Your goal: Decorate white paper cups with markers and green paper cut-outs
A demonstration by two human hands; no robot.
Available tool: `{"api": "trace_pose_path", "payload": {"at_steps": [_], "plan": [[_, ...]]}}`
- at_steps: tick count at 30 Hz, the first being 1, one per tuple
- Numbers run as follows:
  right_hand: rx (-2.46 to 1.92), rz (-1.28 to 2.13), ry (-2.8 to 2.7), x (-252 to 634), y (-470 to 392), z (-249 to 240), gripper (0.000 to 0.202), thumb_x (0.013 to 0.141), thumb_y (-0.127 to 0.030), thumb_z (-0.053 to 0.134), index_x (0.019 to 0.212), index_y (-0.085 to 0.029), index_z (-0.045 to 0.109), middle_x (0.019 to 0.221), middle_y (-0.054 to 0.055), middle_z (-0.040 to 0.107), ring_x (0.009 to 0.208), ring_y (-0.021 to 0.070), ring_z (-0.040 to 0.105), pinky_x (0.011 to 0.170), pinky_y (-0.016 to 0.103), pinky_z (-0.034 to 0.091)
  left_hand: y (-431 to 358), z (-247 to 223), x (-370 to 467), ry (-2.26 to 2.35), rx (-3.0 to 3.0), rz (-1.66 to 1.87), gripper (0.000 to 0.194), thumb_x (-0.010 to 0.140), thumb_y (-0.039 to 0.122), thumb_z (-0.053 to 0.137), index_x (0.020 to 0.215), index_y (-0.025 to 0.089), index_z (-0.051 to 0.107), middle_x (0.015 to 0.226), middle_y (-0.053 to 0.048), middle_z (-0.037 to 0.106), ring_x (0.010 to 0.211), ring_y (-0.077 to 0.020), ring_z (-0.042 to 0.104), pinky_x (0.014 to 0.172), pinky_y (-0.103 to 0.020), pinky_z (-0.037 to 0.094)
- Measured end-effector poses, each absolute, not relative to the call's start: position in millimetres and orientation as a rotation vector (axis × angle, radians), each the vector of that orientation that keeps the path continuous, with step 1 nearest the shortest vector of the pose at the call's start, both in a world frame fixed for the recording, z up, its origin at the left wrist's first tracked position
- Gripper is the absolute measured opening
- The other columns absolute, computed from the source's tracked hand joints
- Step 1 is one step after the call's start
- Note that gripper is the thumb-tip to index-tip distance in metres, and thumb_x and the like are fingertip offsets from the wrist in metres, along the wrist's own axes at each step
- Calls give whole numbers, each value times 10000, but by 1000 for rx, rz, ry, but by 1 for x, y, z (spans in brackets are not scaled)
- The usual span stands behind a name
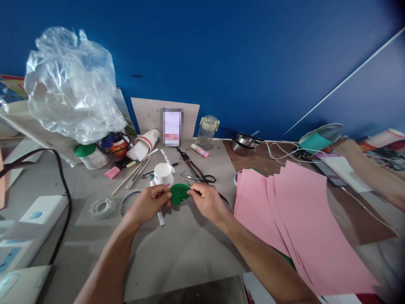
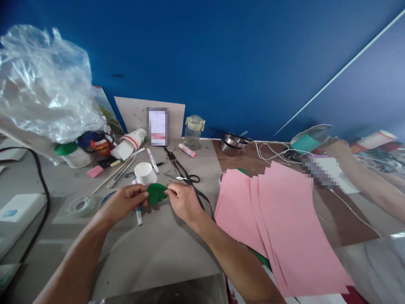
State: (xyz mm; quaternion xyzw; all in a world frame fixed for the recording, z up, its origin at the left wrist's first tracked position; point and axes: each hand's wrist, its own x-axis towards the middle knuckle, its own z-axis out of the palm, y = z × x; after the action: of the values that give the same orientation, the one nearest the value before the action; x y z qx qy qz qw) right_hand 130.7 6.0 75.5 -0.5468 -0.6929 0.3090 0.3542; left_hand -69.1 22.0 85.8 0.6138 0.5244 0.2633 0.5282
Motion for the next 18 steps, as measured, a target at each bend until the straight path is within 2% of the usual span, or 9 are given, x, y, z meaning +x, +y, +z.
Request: {"api": "trace_pose_path", "payload": {"at_steps": [5, 11, 18], "plan": [[-1426, 709, -1677, 124, 1, 71, 304, 854, -219, 530, 554, -208, 488, 544, -28, 526, 539, 119, 490, 579, 241, 360, 17, 86, -54, 1253, 1301, 758, 287, 713, 446, 623, 657, 170, 570, 588, -3, 625, 429, -84, 435, 446, -216, 316], [-1416, 1060, -1369, 122, 9, 63, 217, 814, -289, 574, 611, -212, 565, 450, -48, 542, 446, 121, 506, 519, 233, 403, 16, 76, -44, 1261, 1225, 825, 299, 724, 458, 622, 679, 167, 576, 605, -8, 640, 432, -80, 444, 444, -215, 332], [-1266, 1366, -1095, 122, 14, 60, 181, 740, -353, 641, 677, -191, 590, 405, -62, 547, 375, 97, 479, 452, 213, 385, 14, 64, -38, 1274, 1178, 906, 307, 751, 466, 621, 755, 160, 593, 626, -4, 638, 438, -86, 457, 440, -221, 326]]}}
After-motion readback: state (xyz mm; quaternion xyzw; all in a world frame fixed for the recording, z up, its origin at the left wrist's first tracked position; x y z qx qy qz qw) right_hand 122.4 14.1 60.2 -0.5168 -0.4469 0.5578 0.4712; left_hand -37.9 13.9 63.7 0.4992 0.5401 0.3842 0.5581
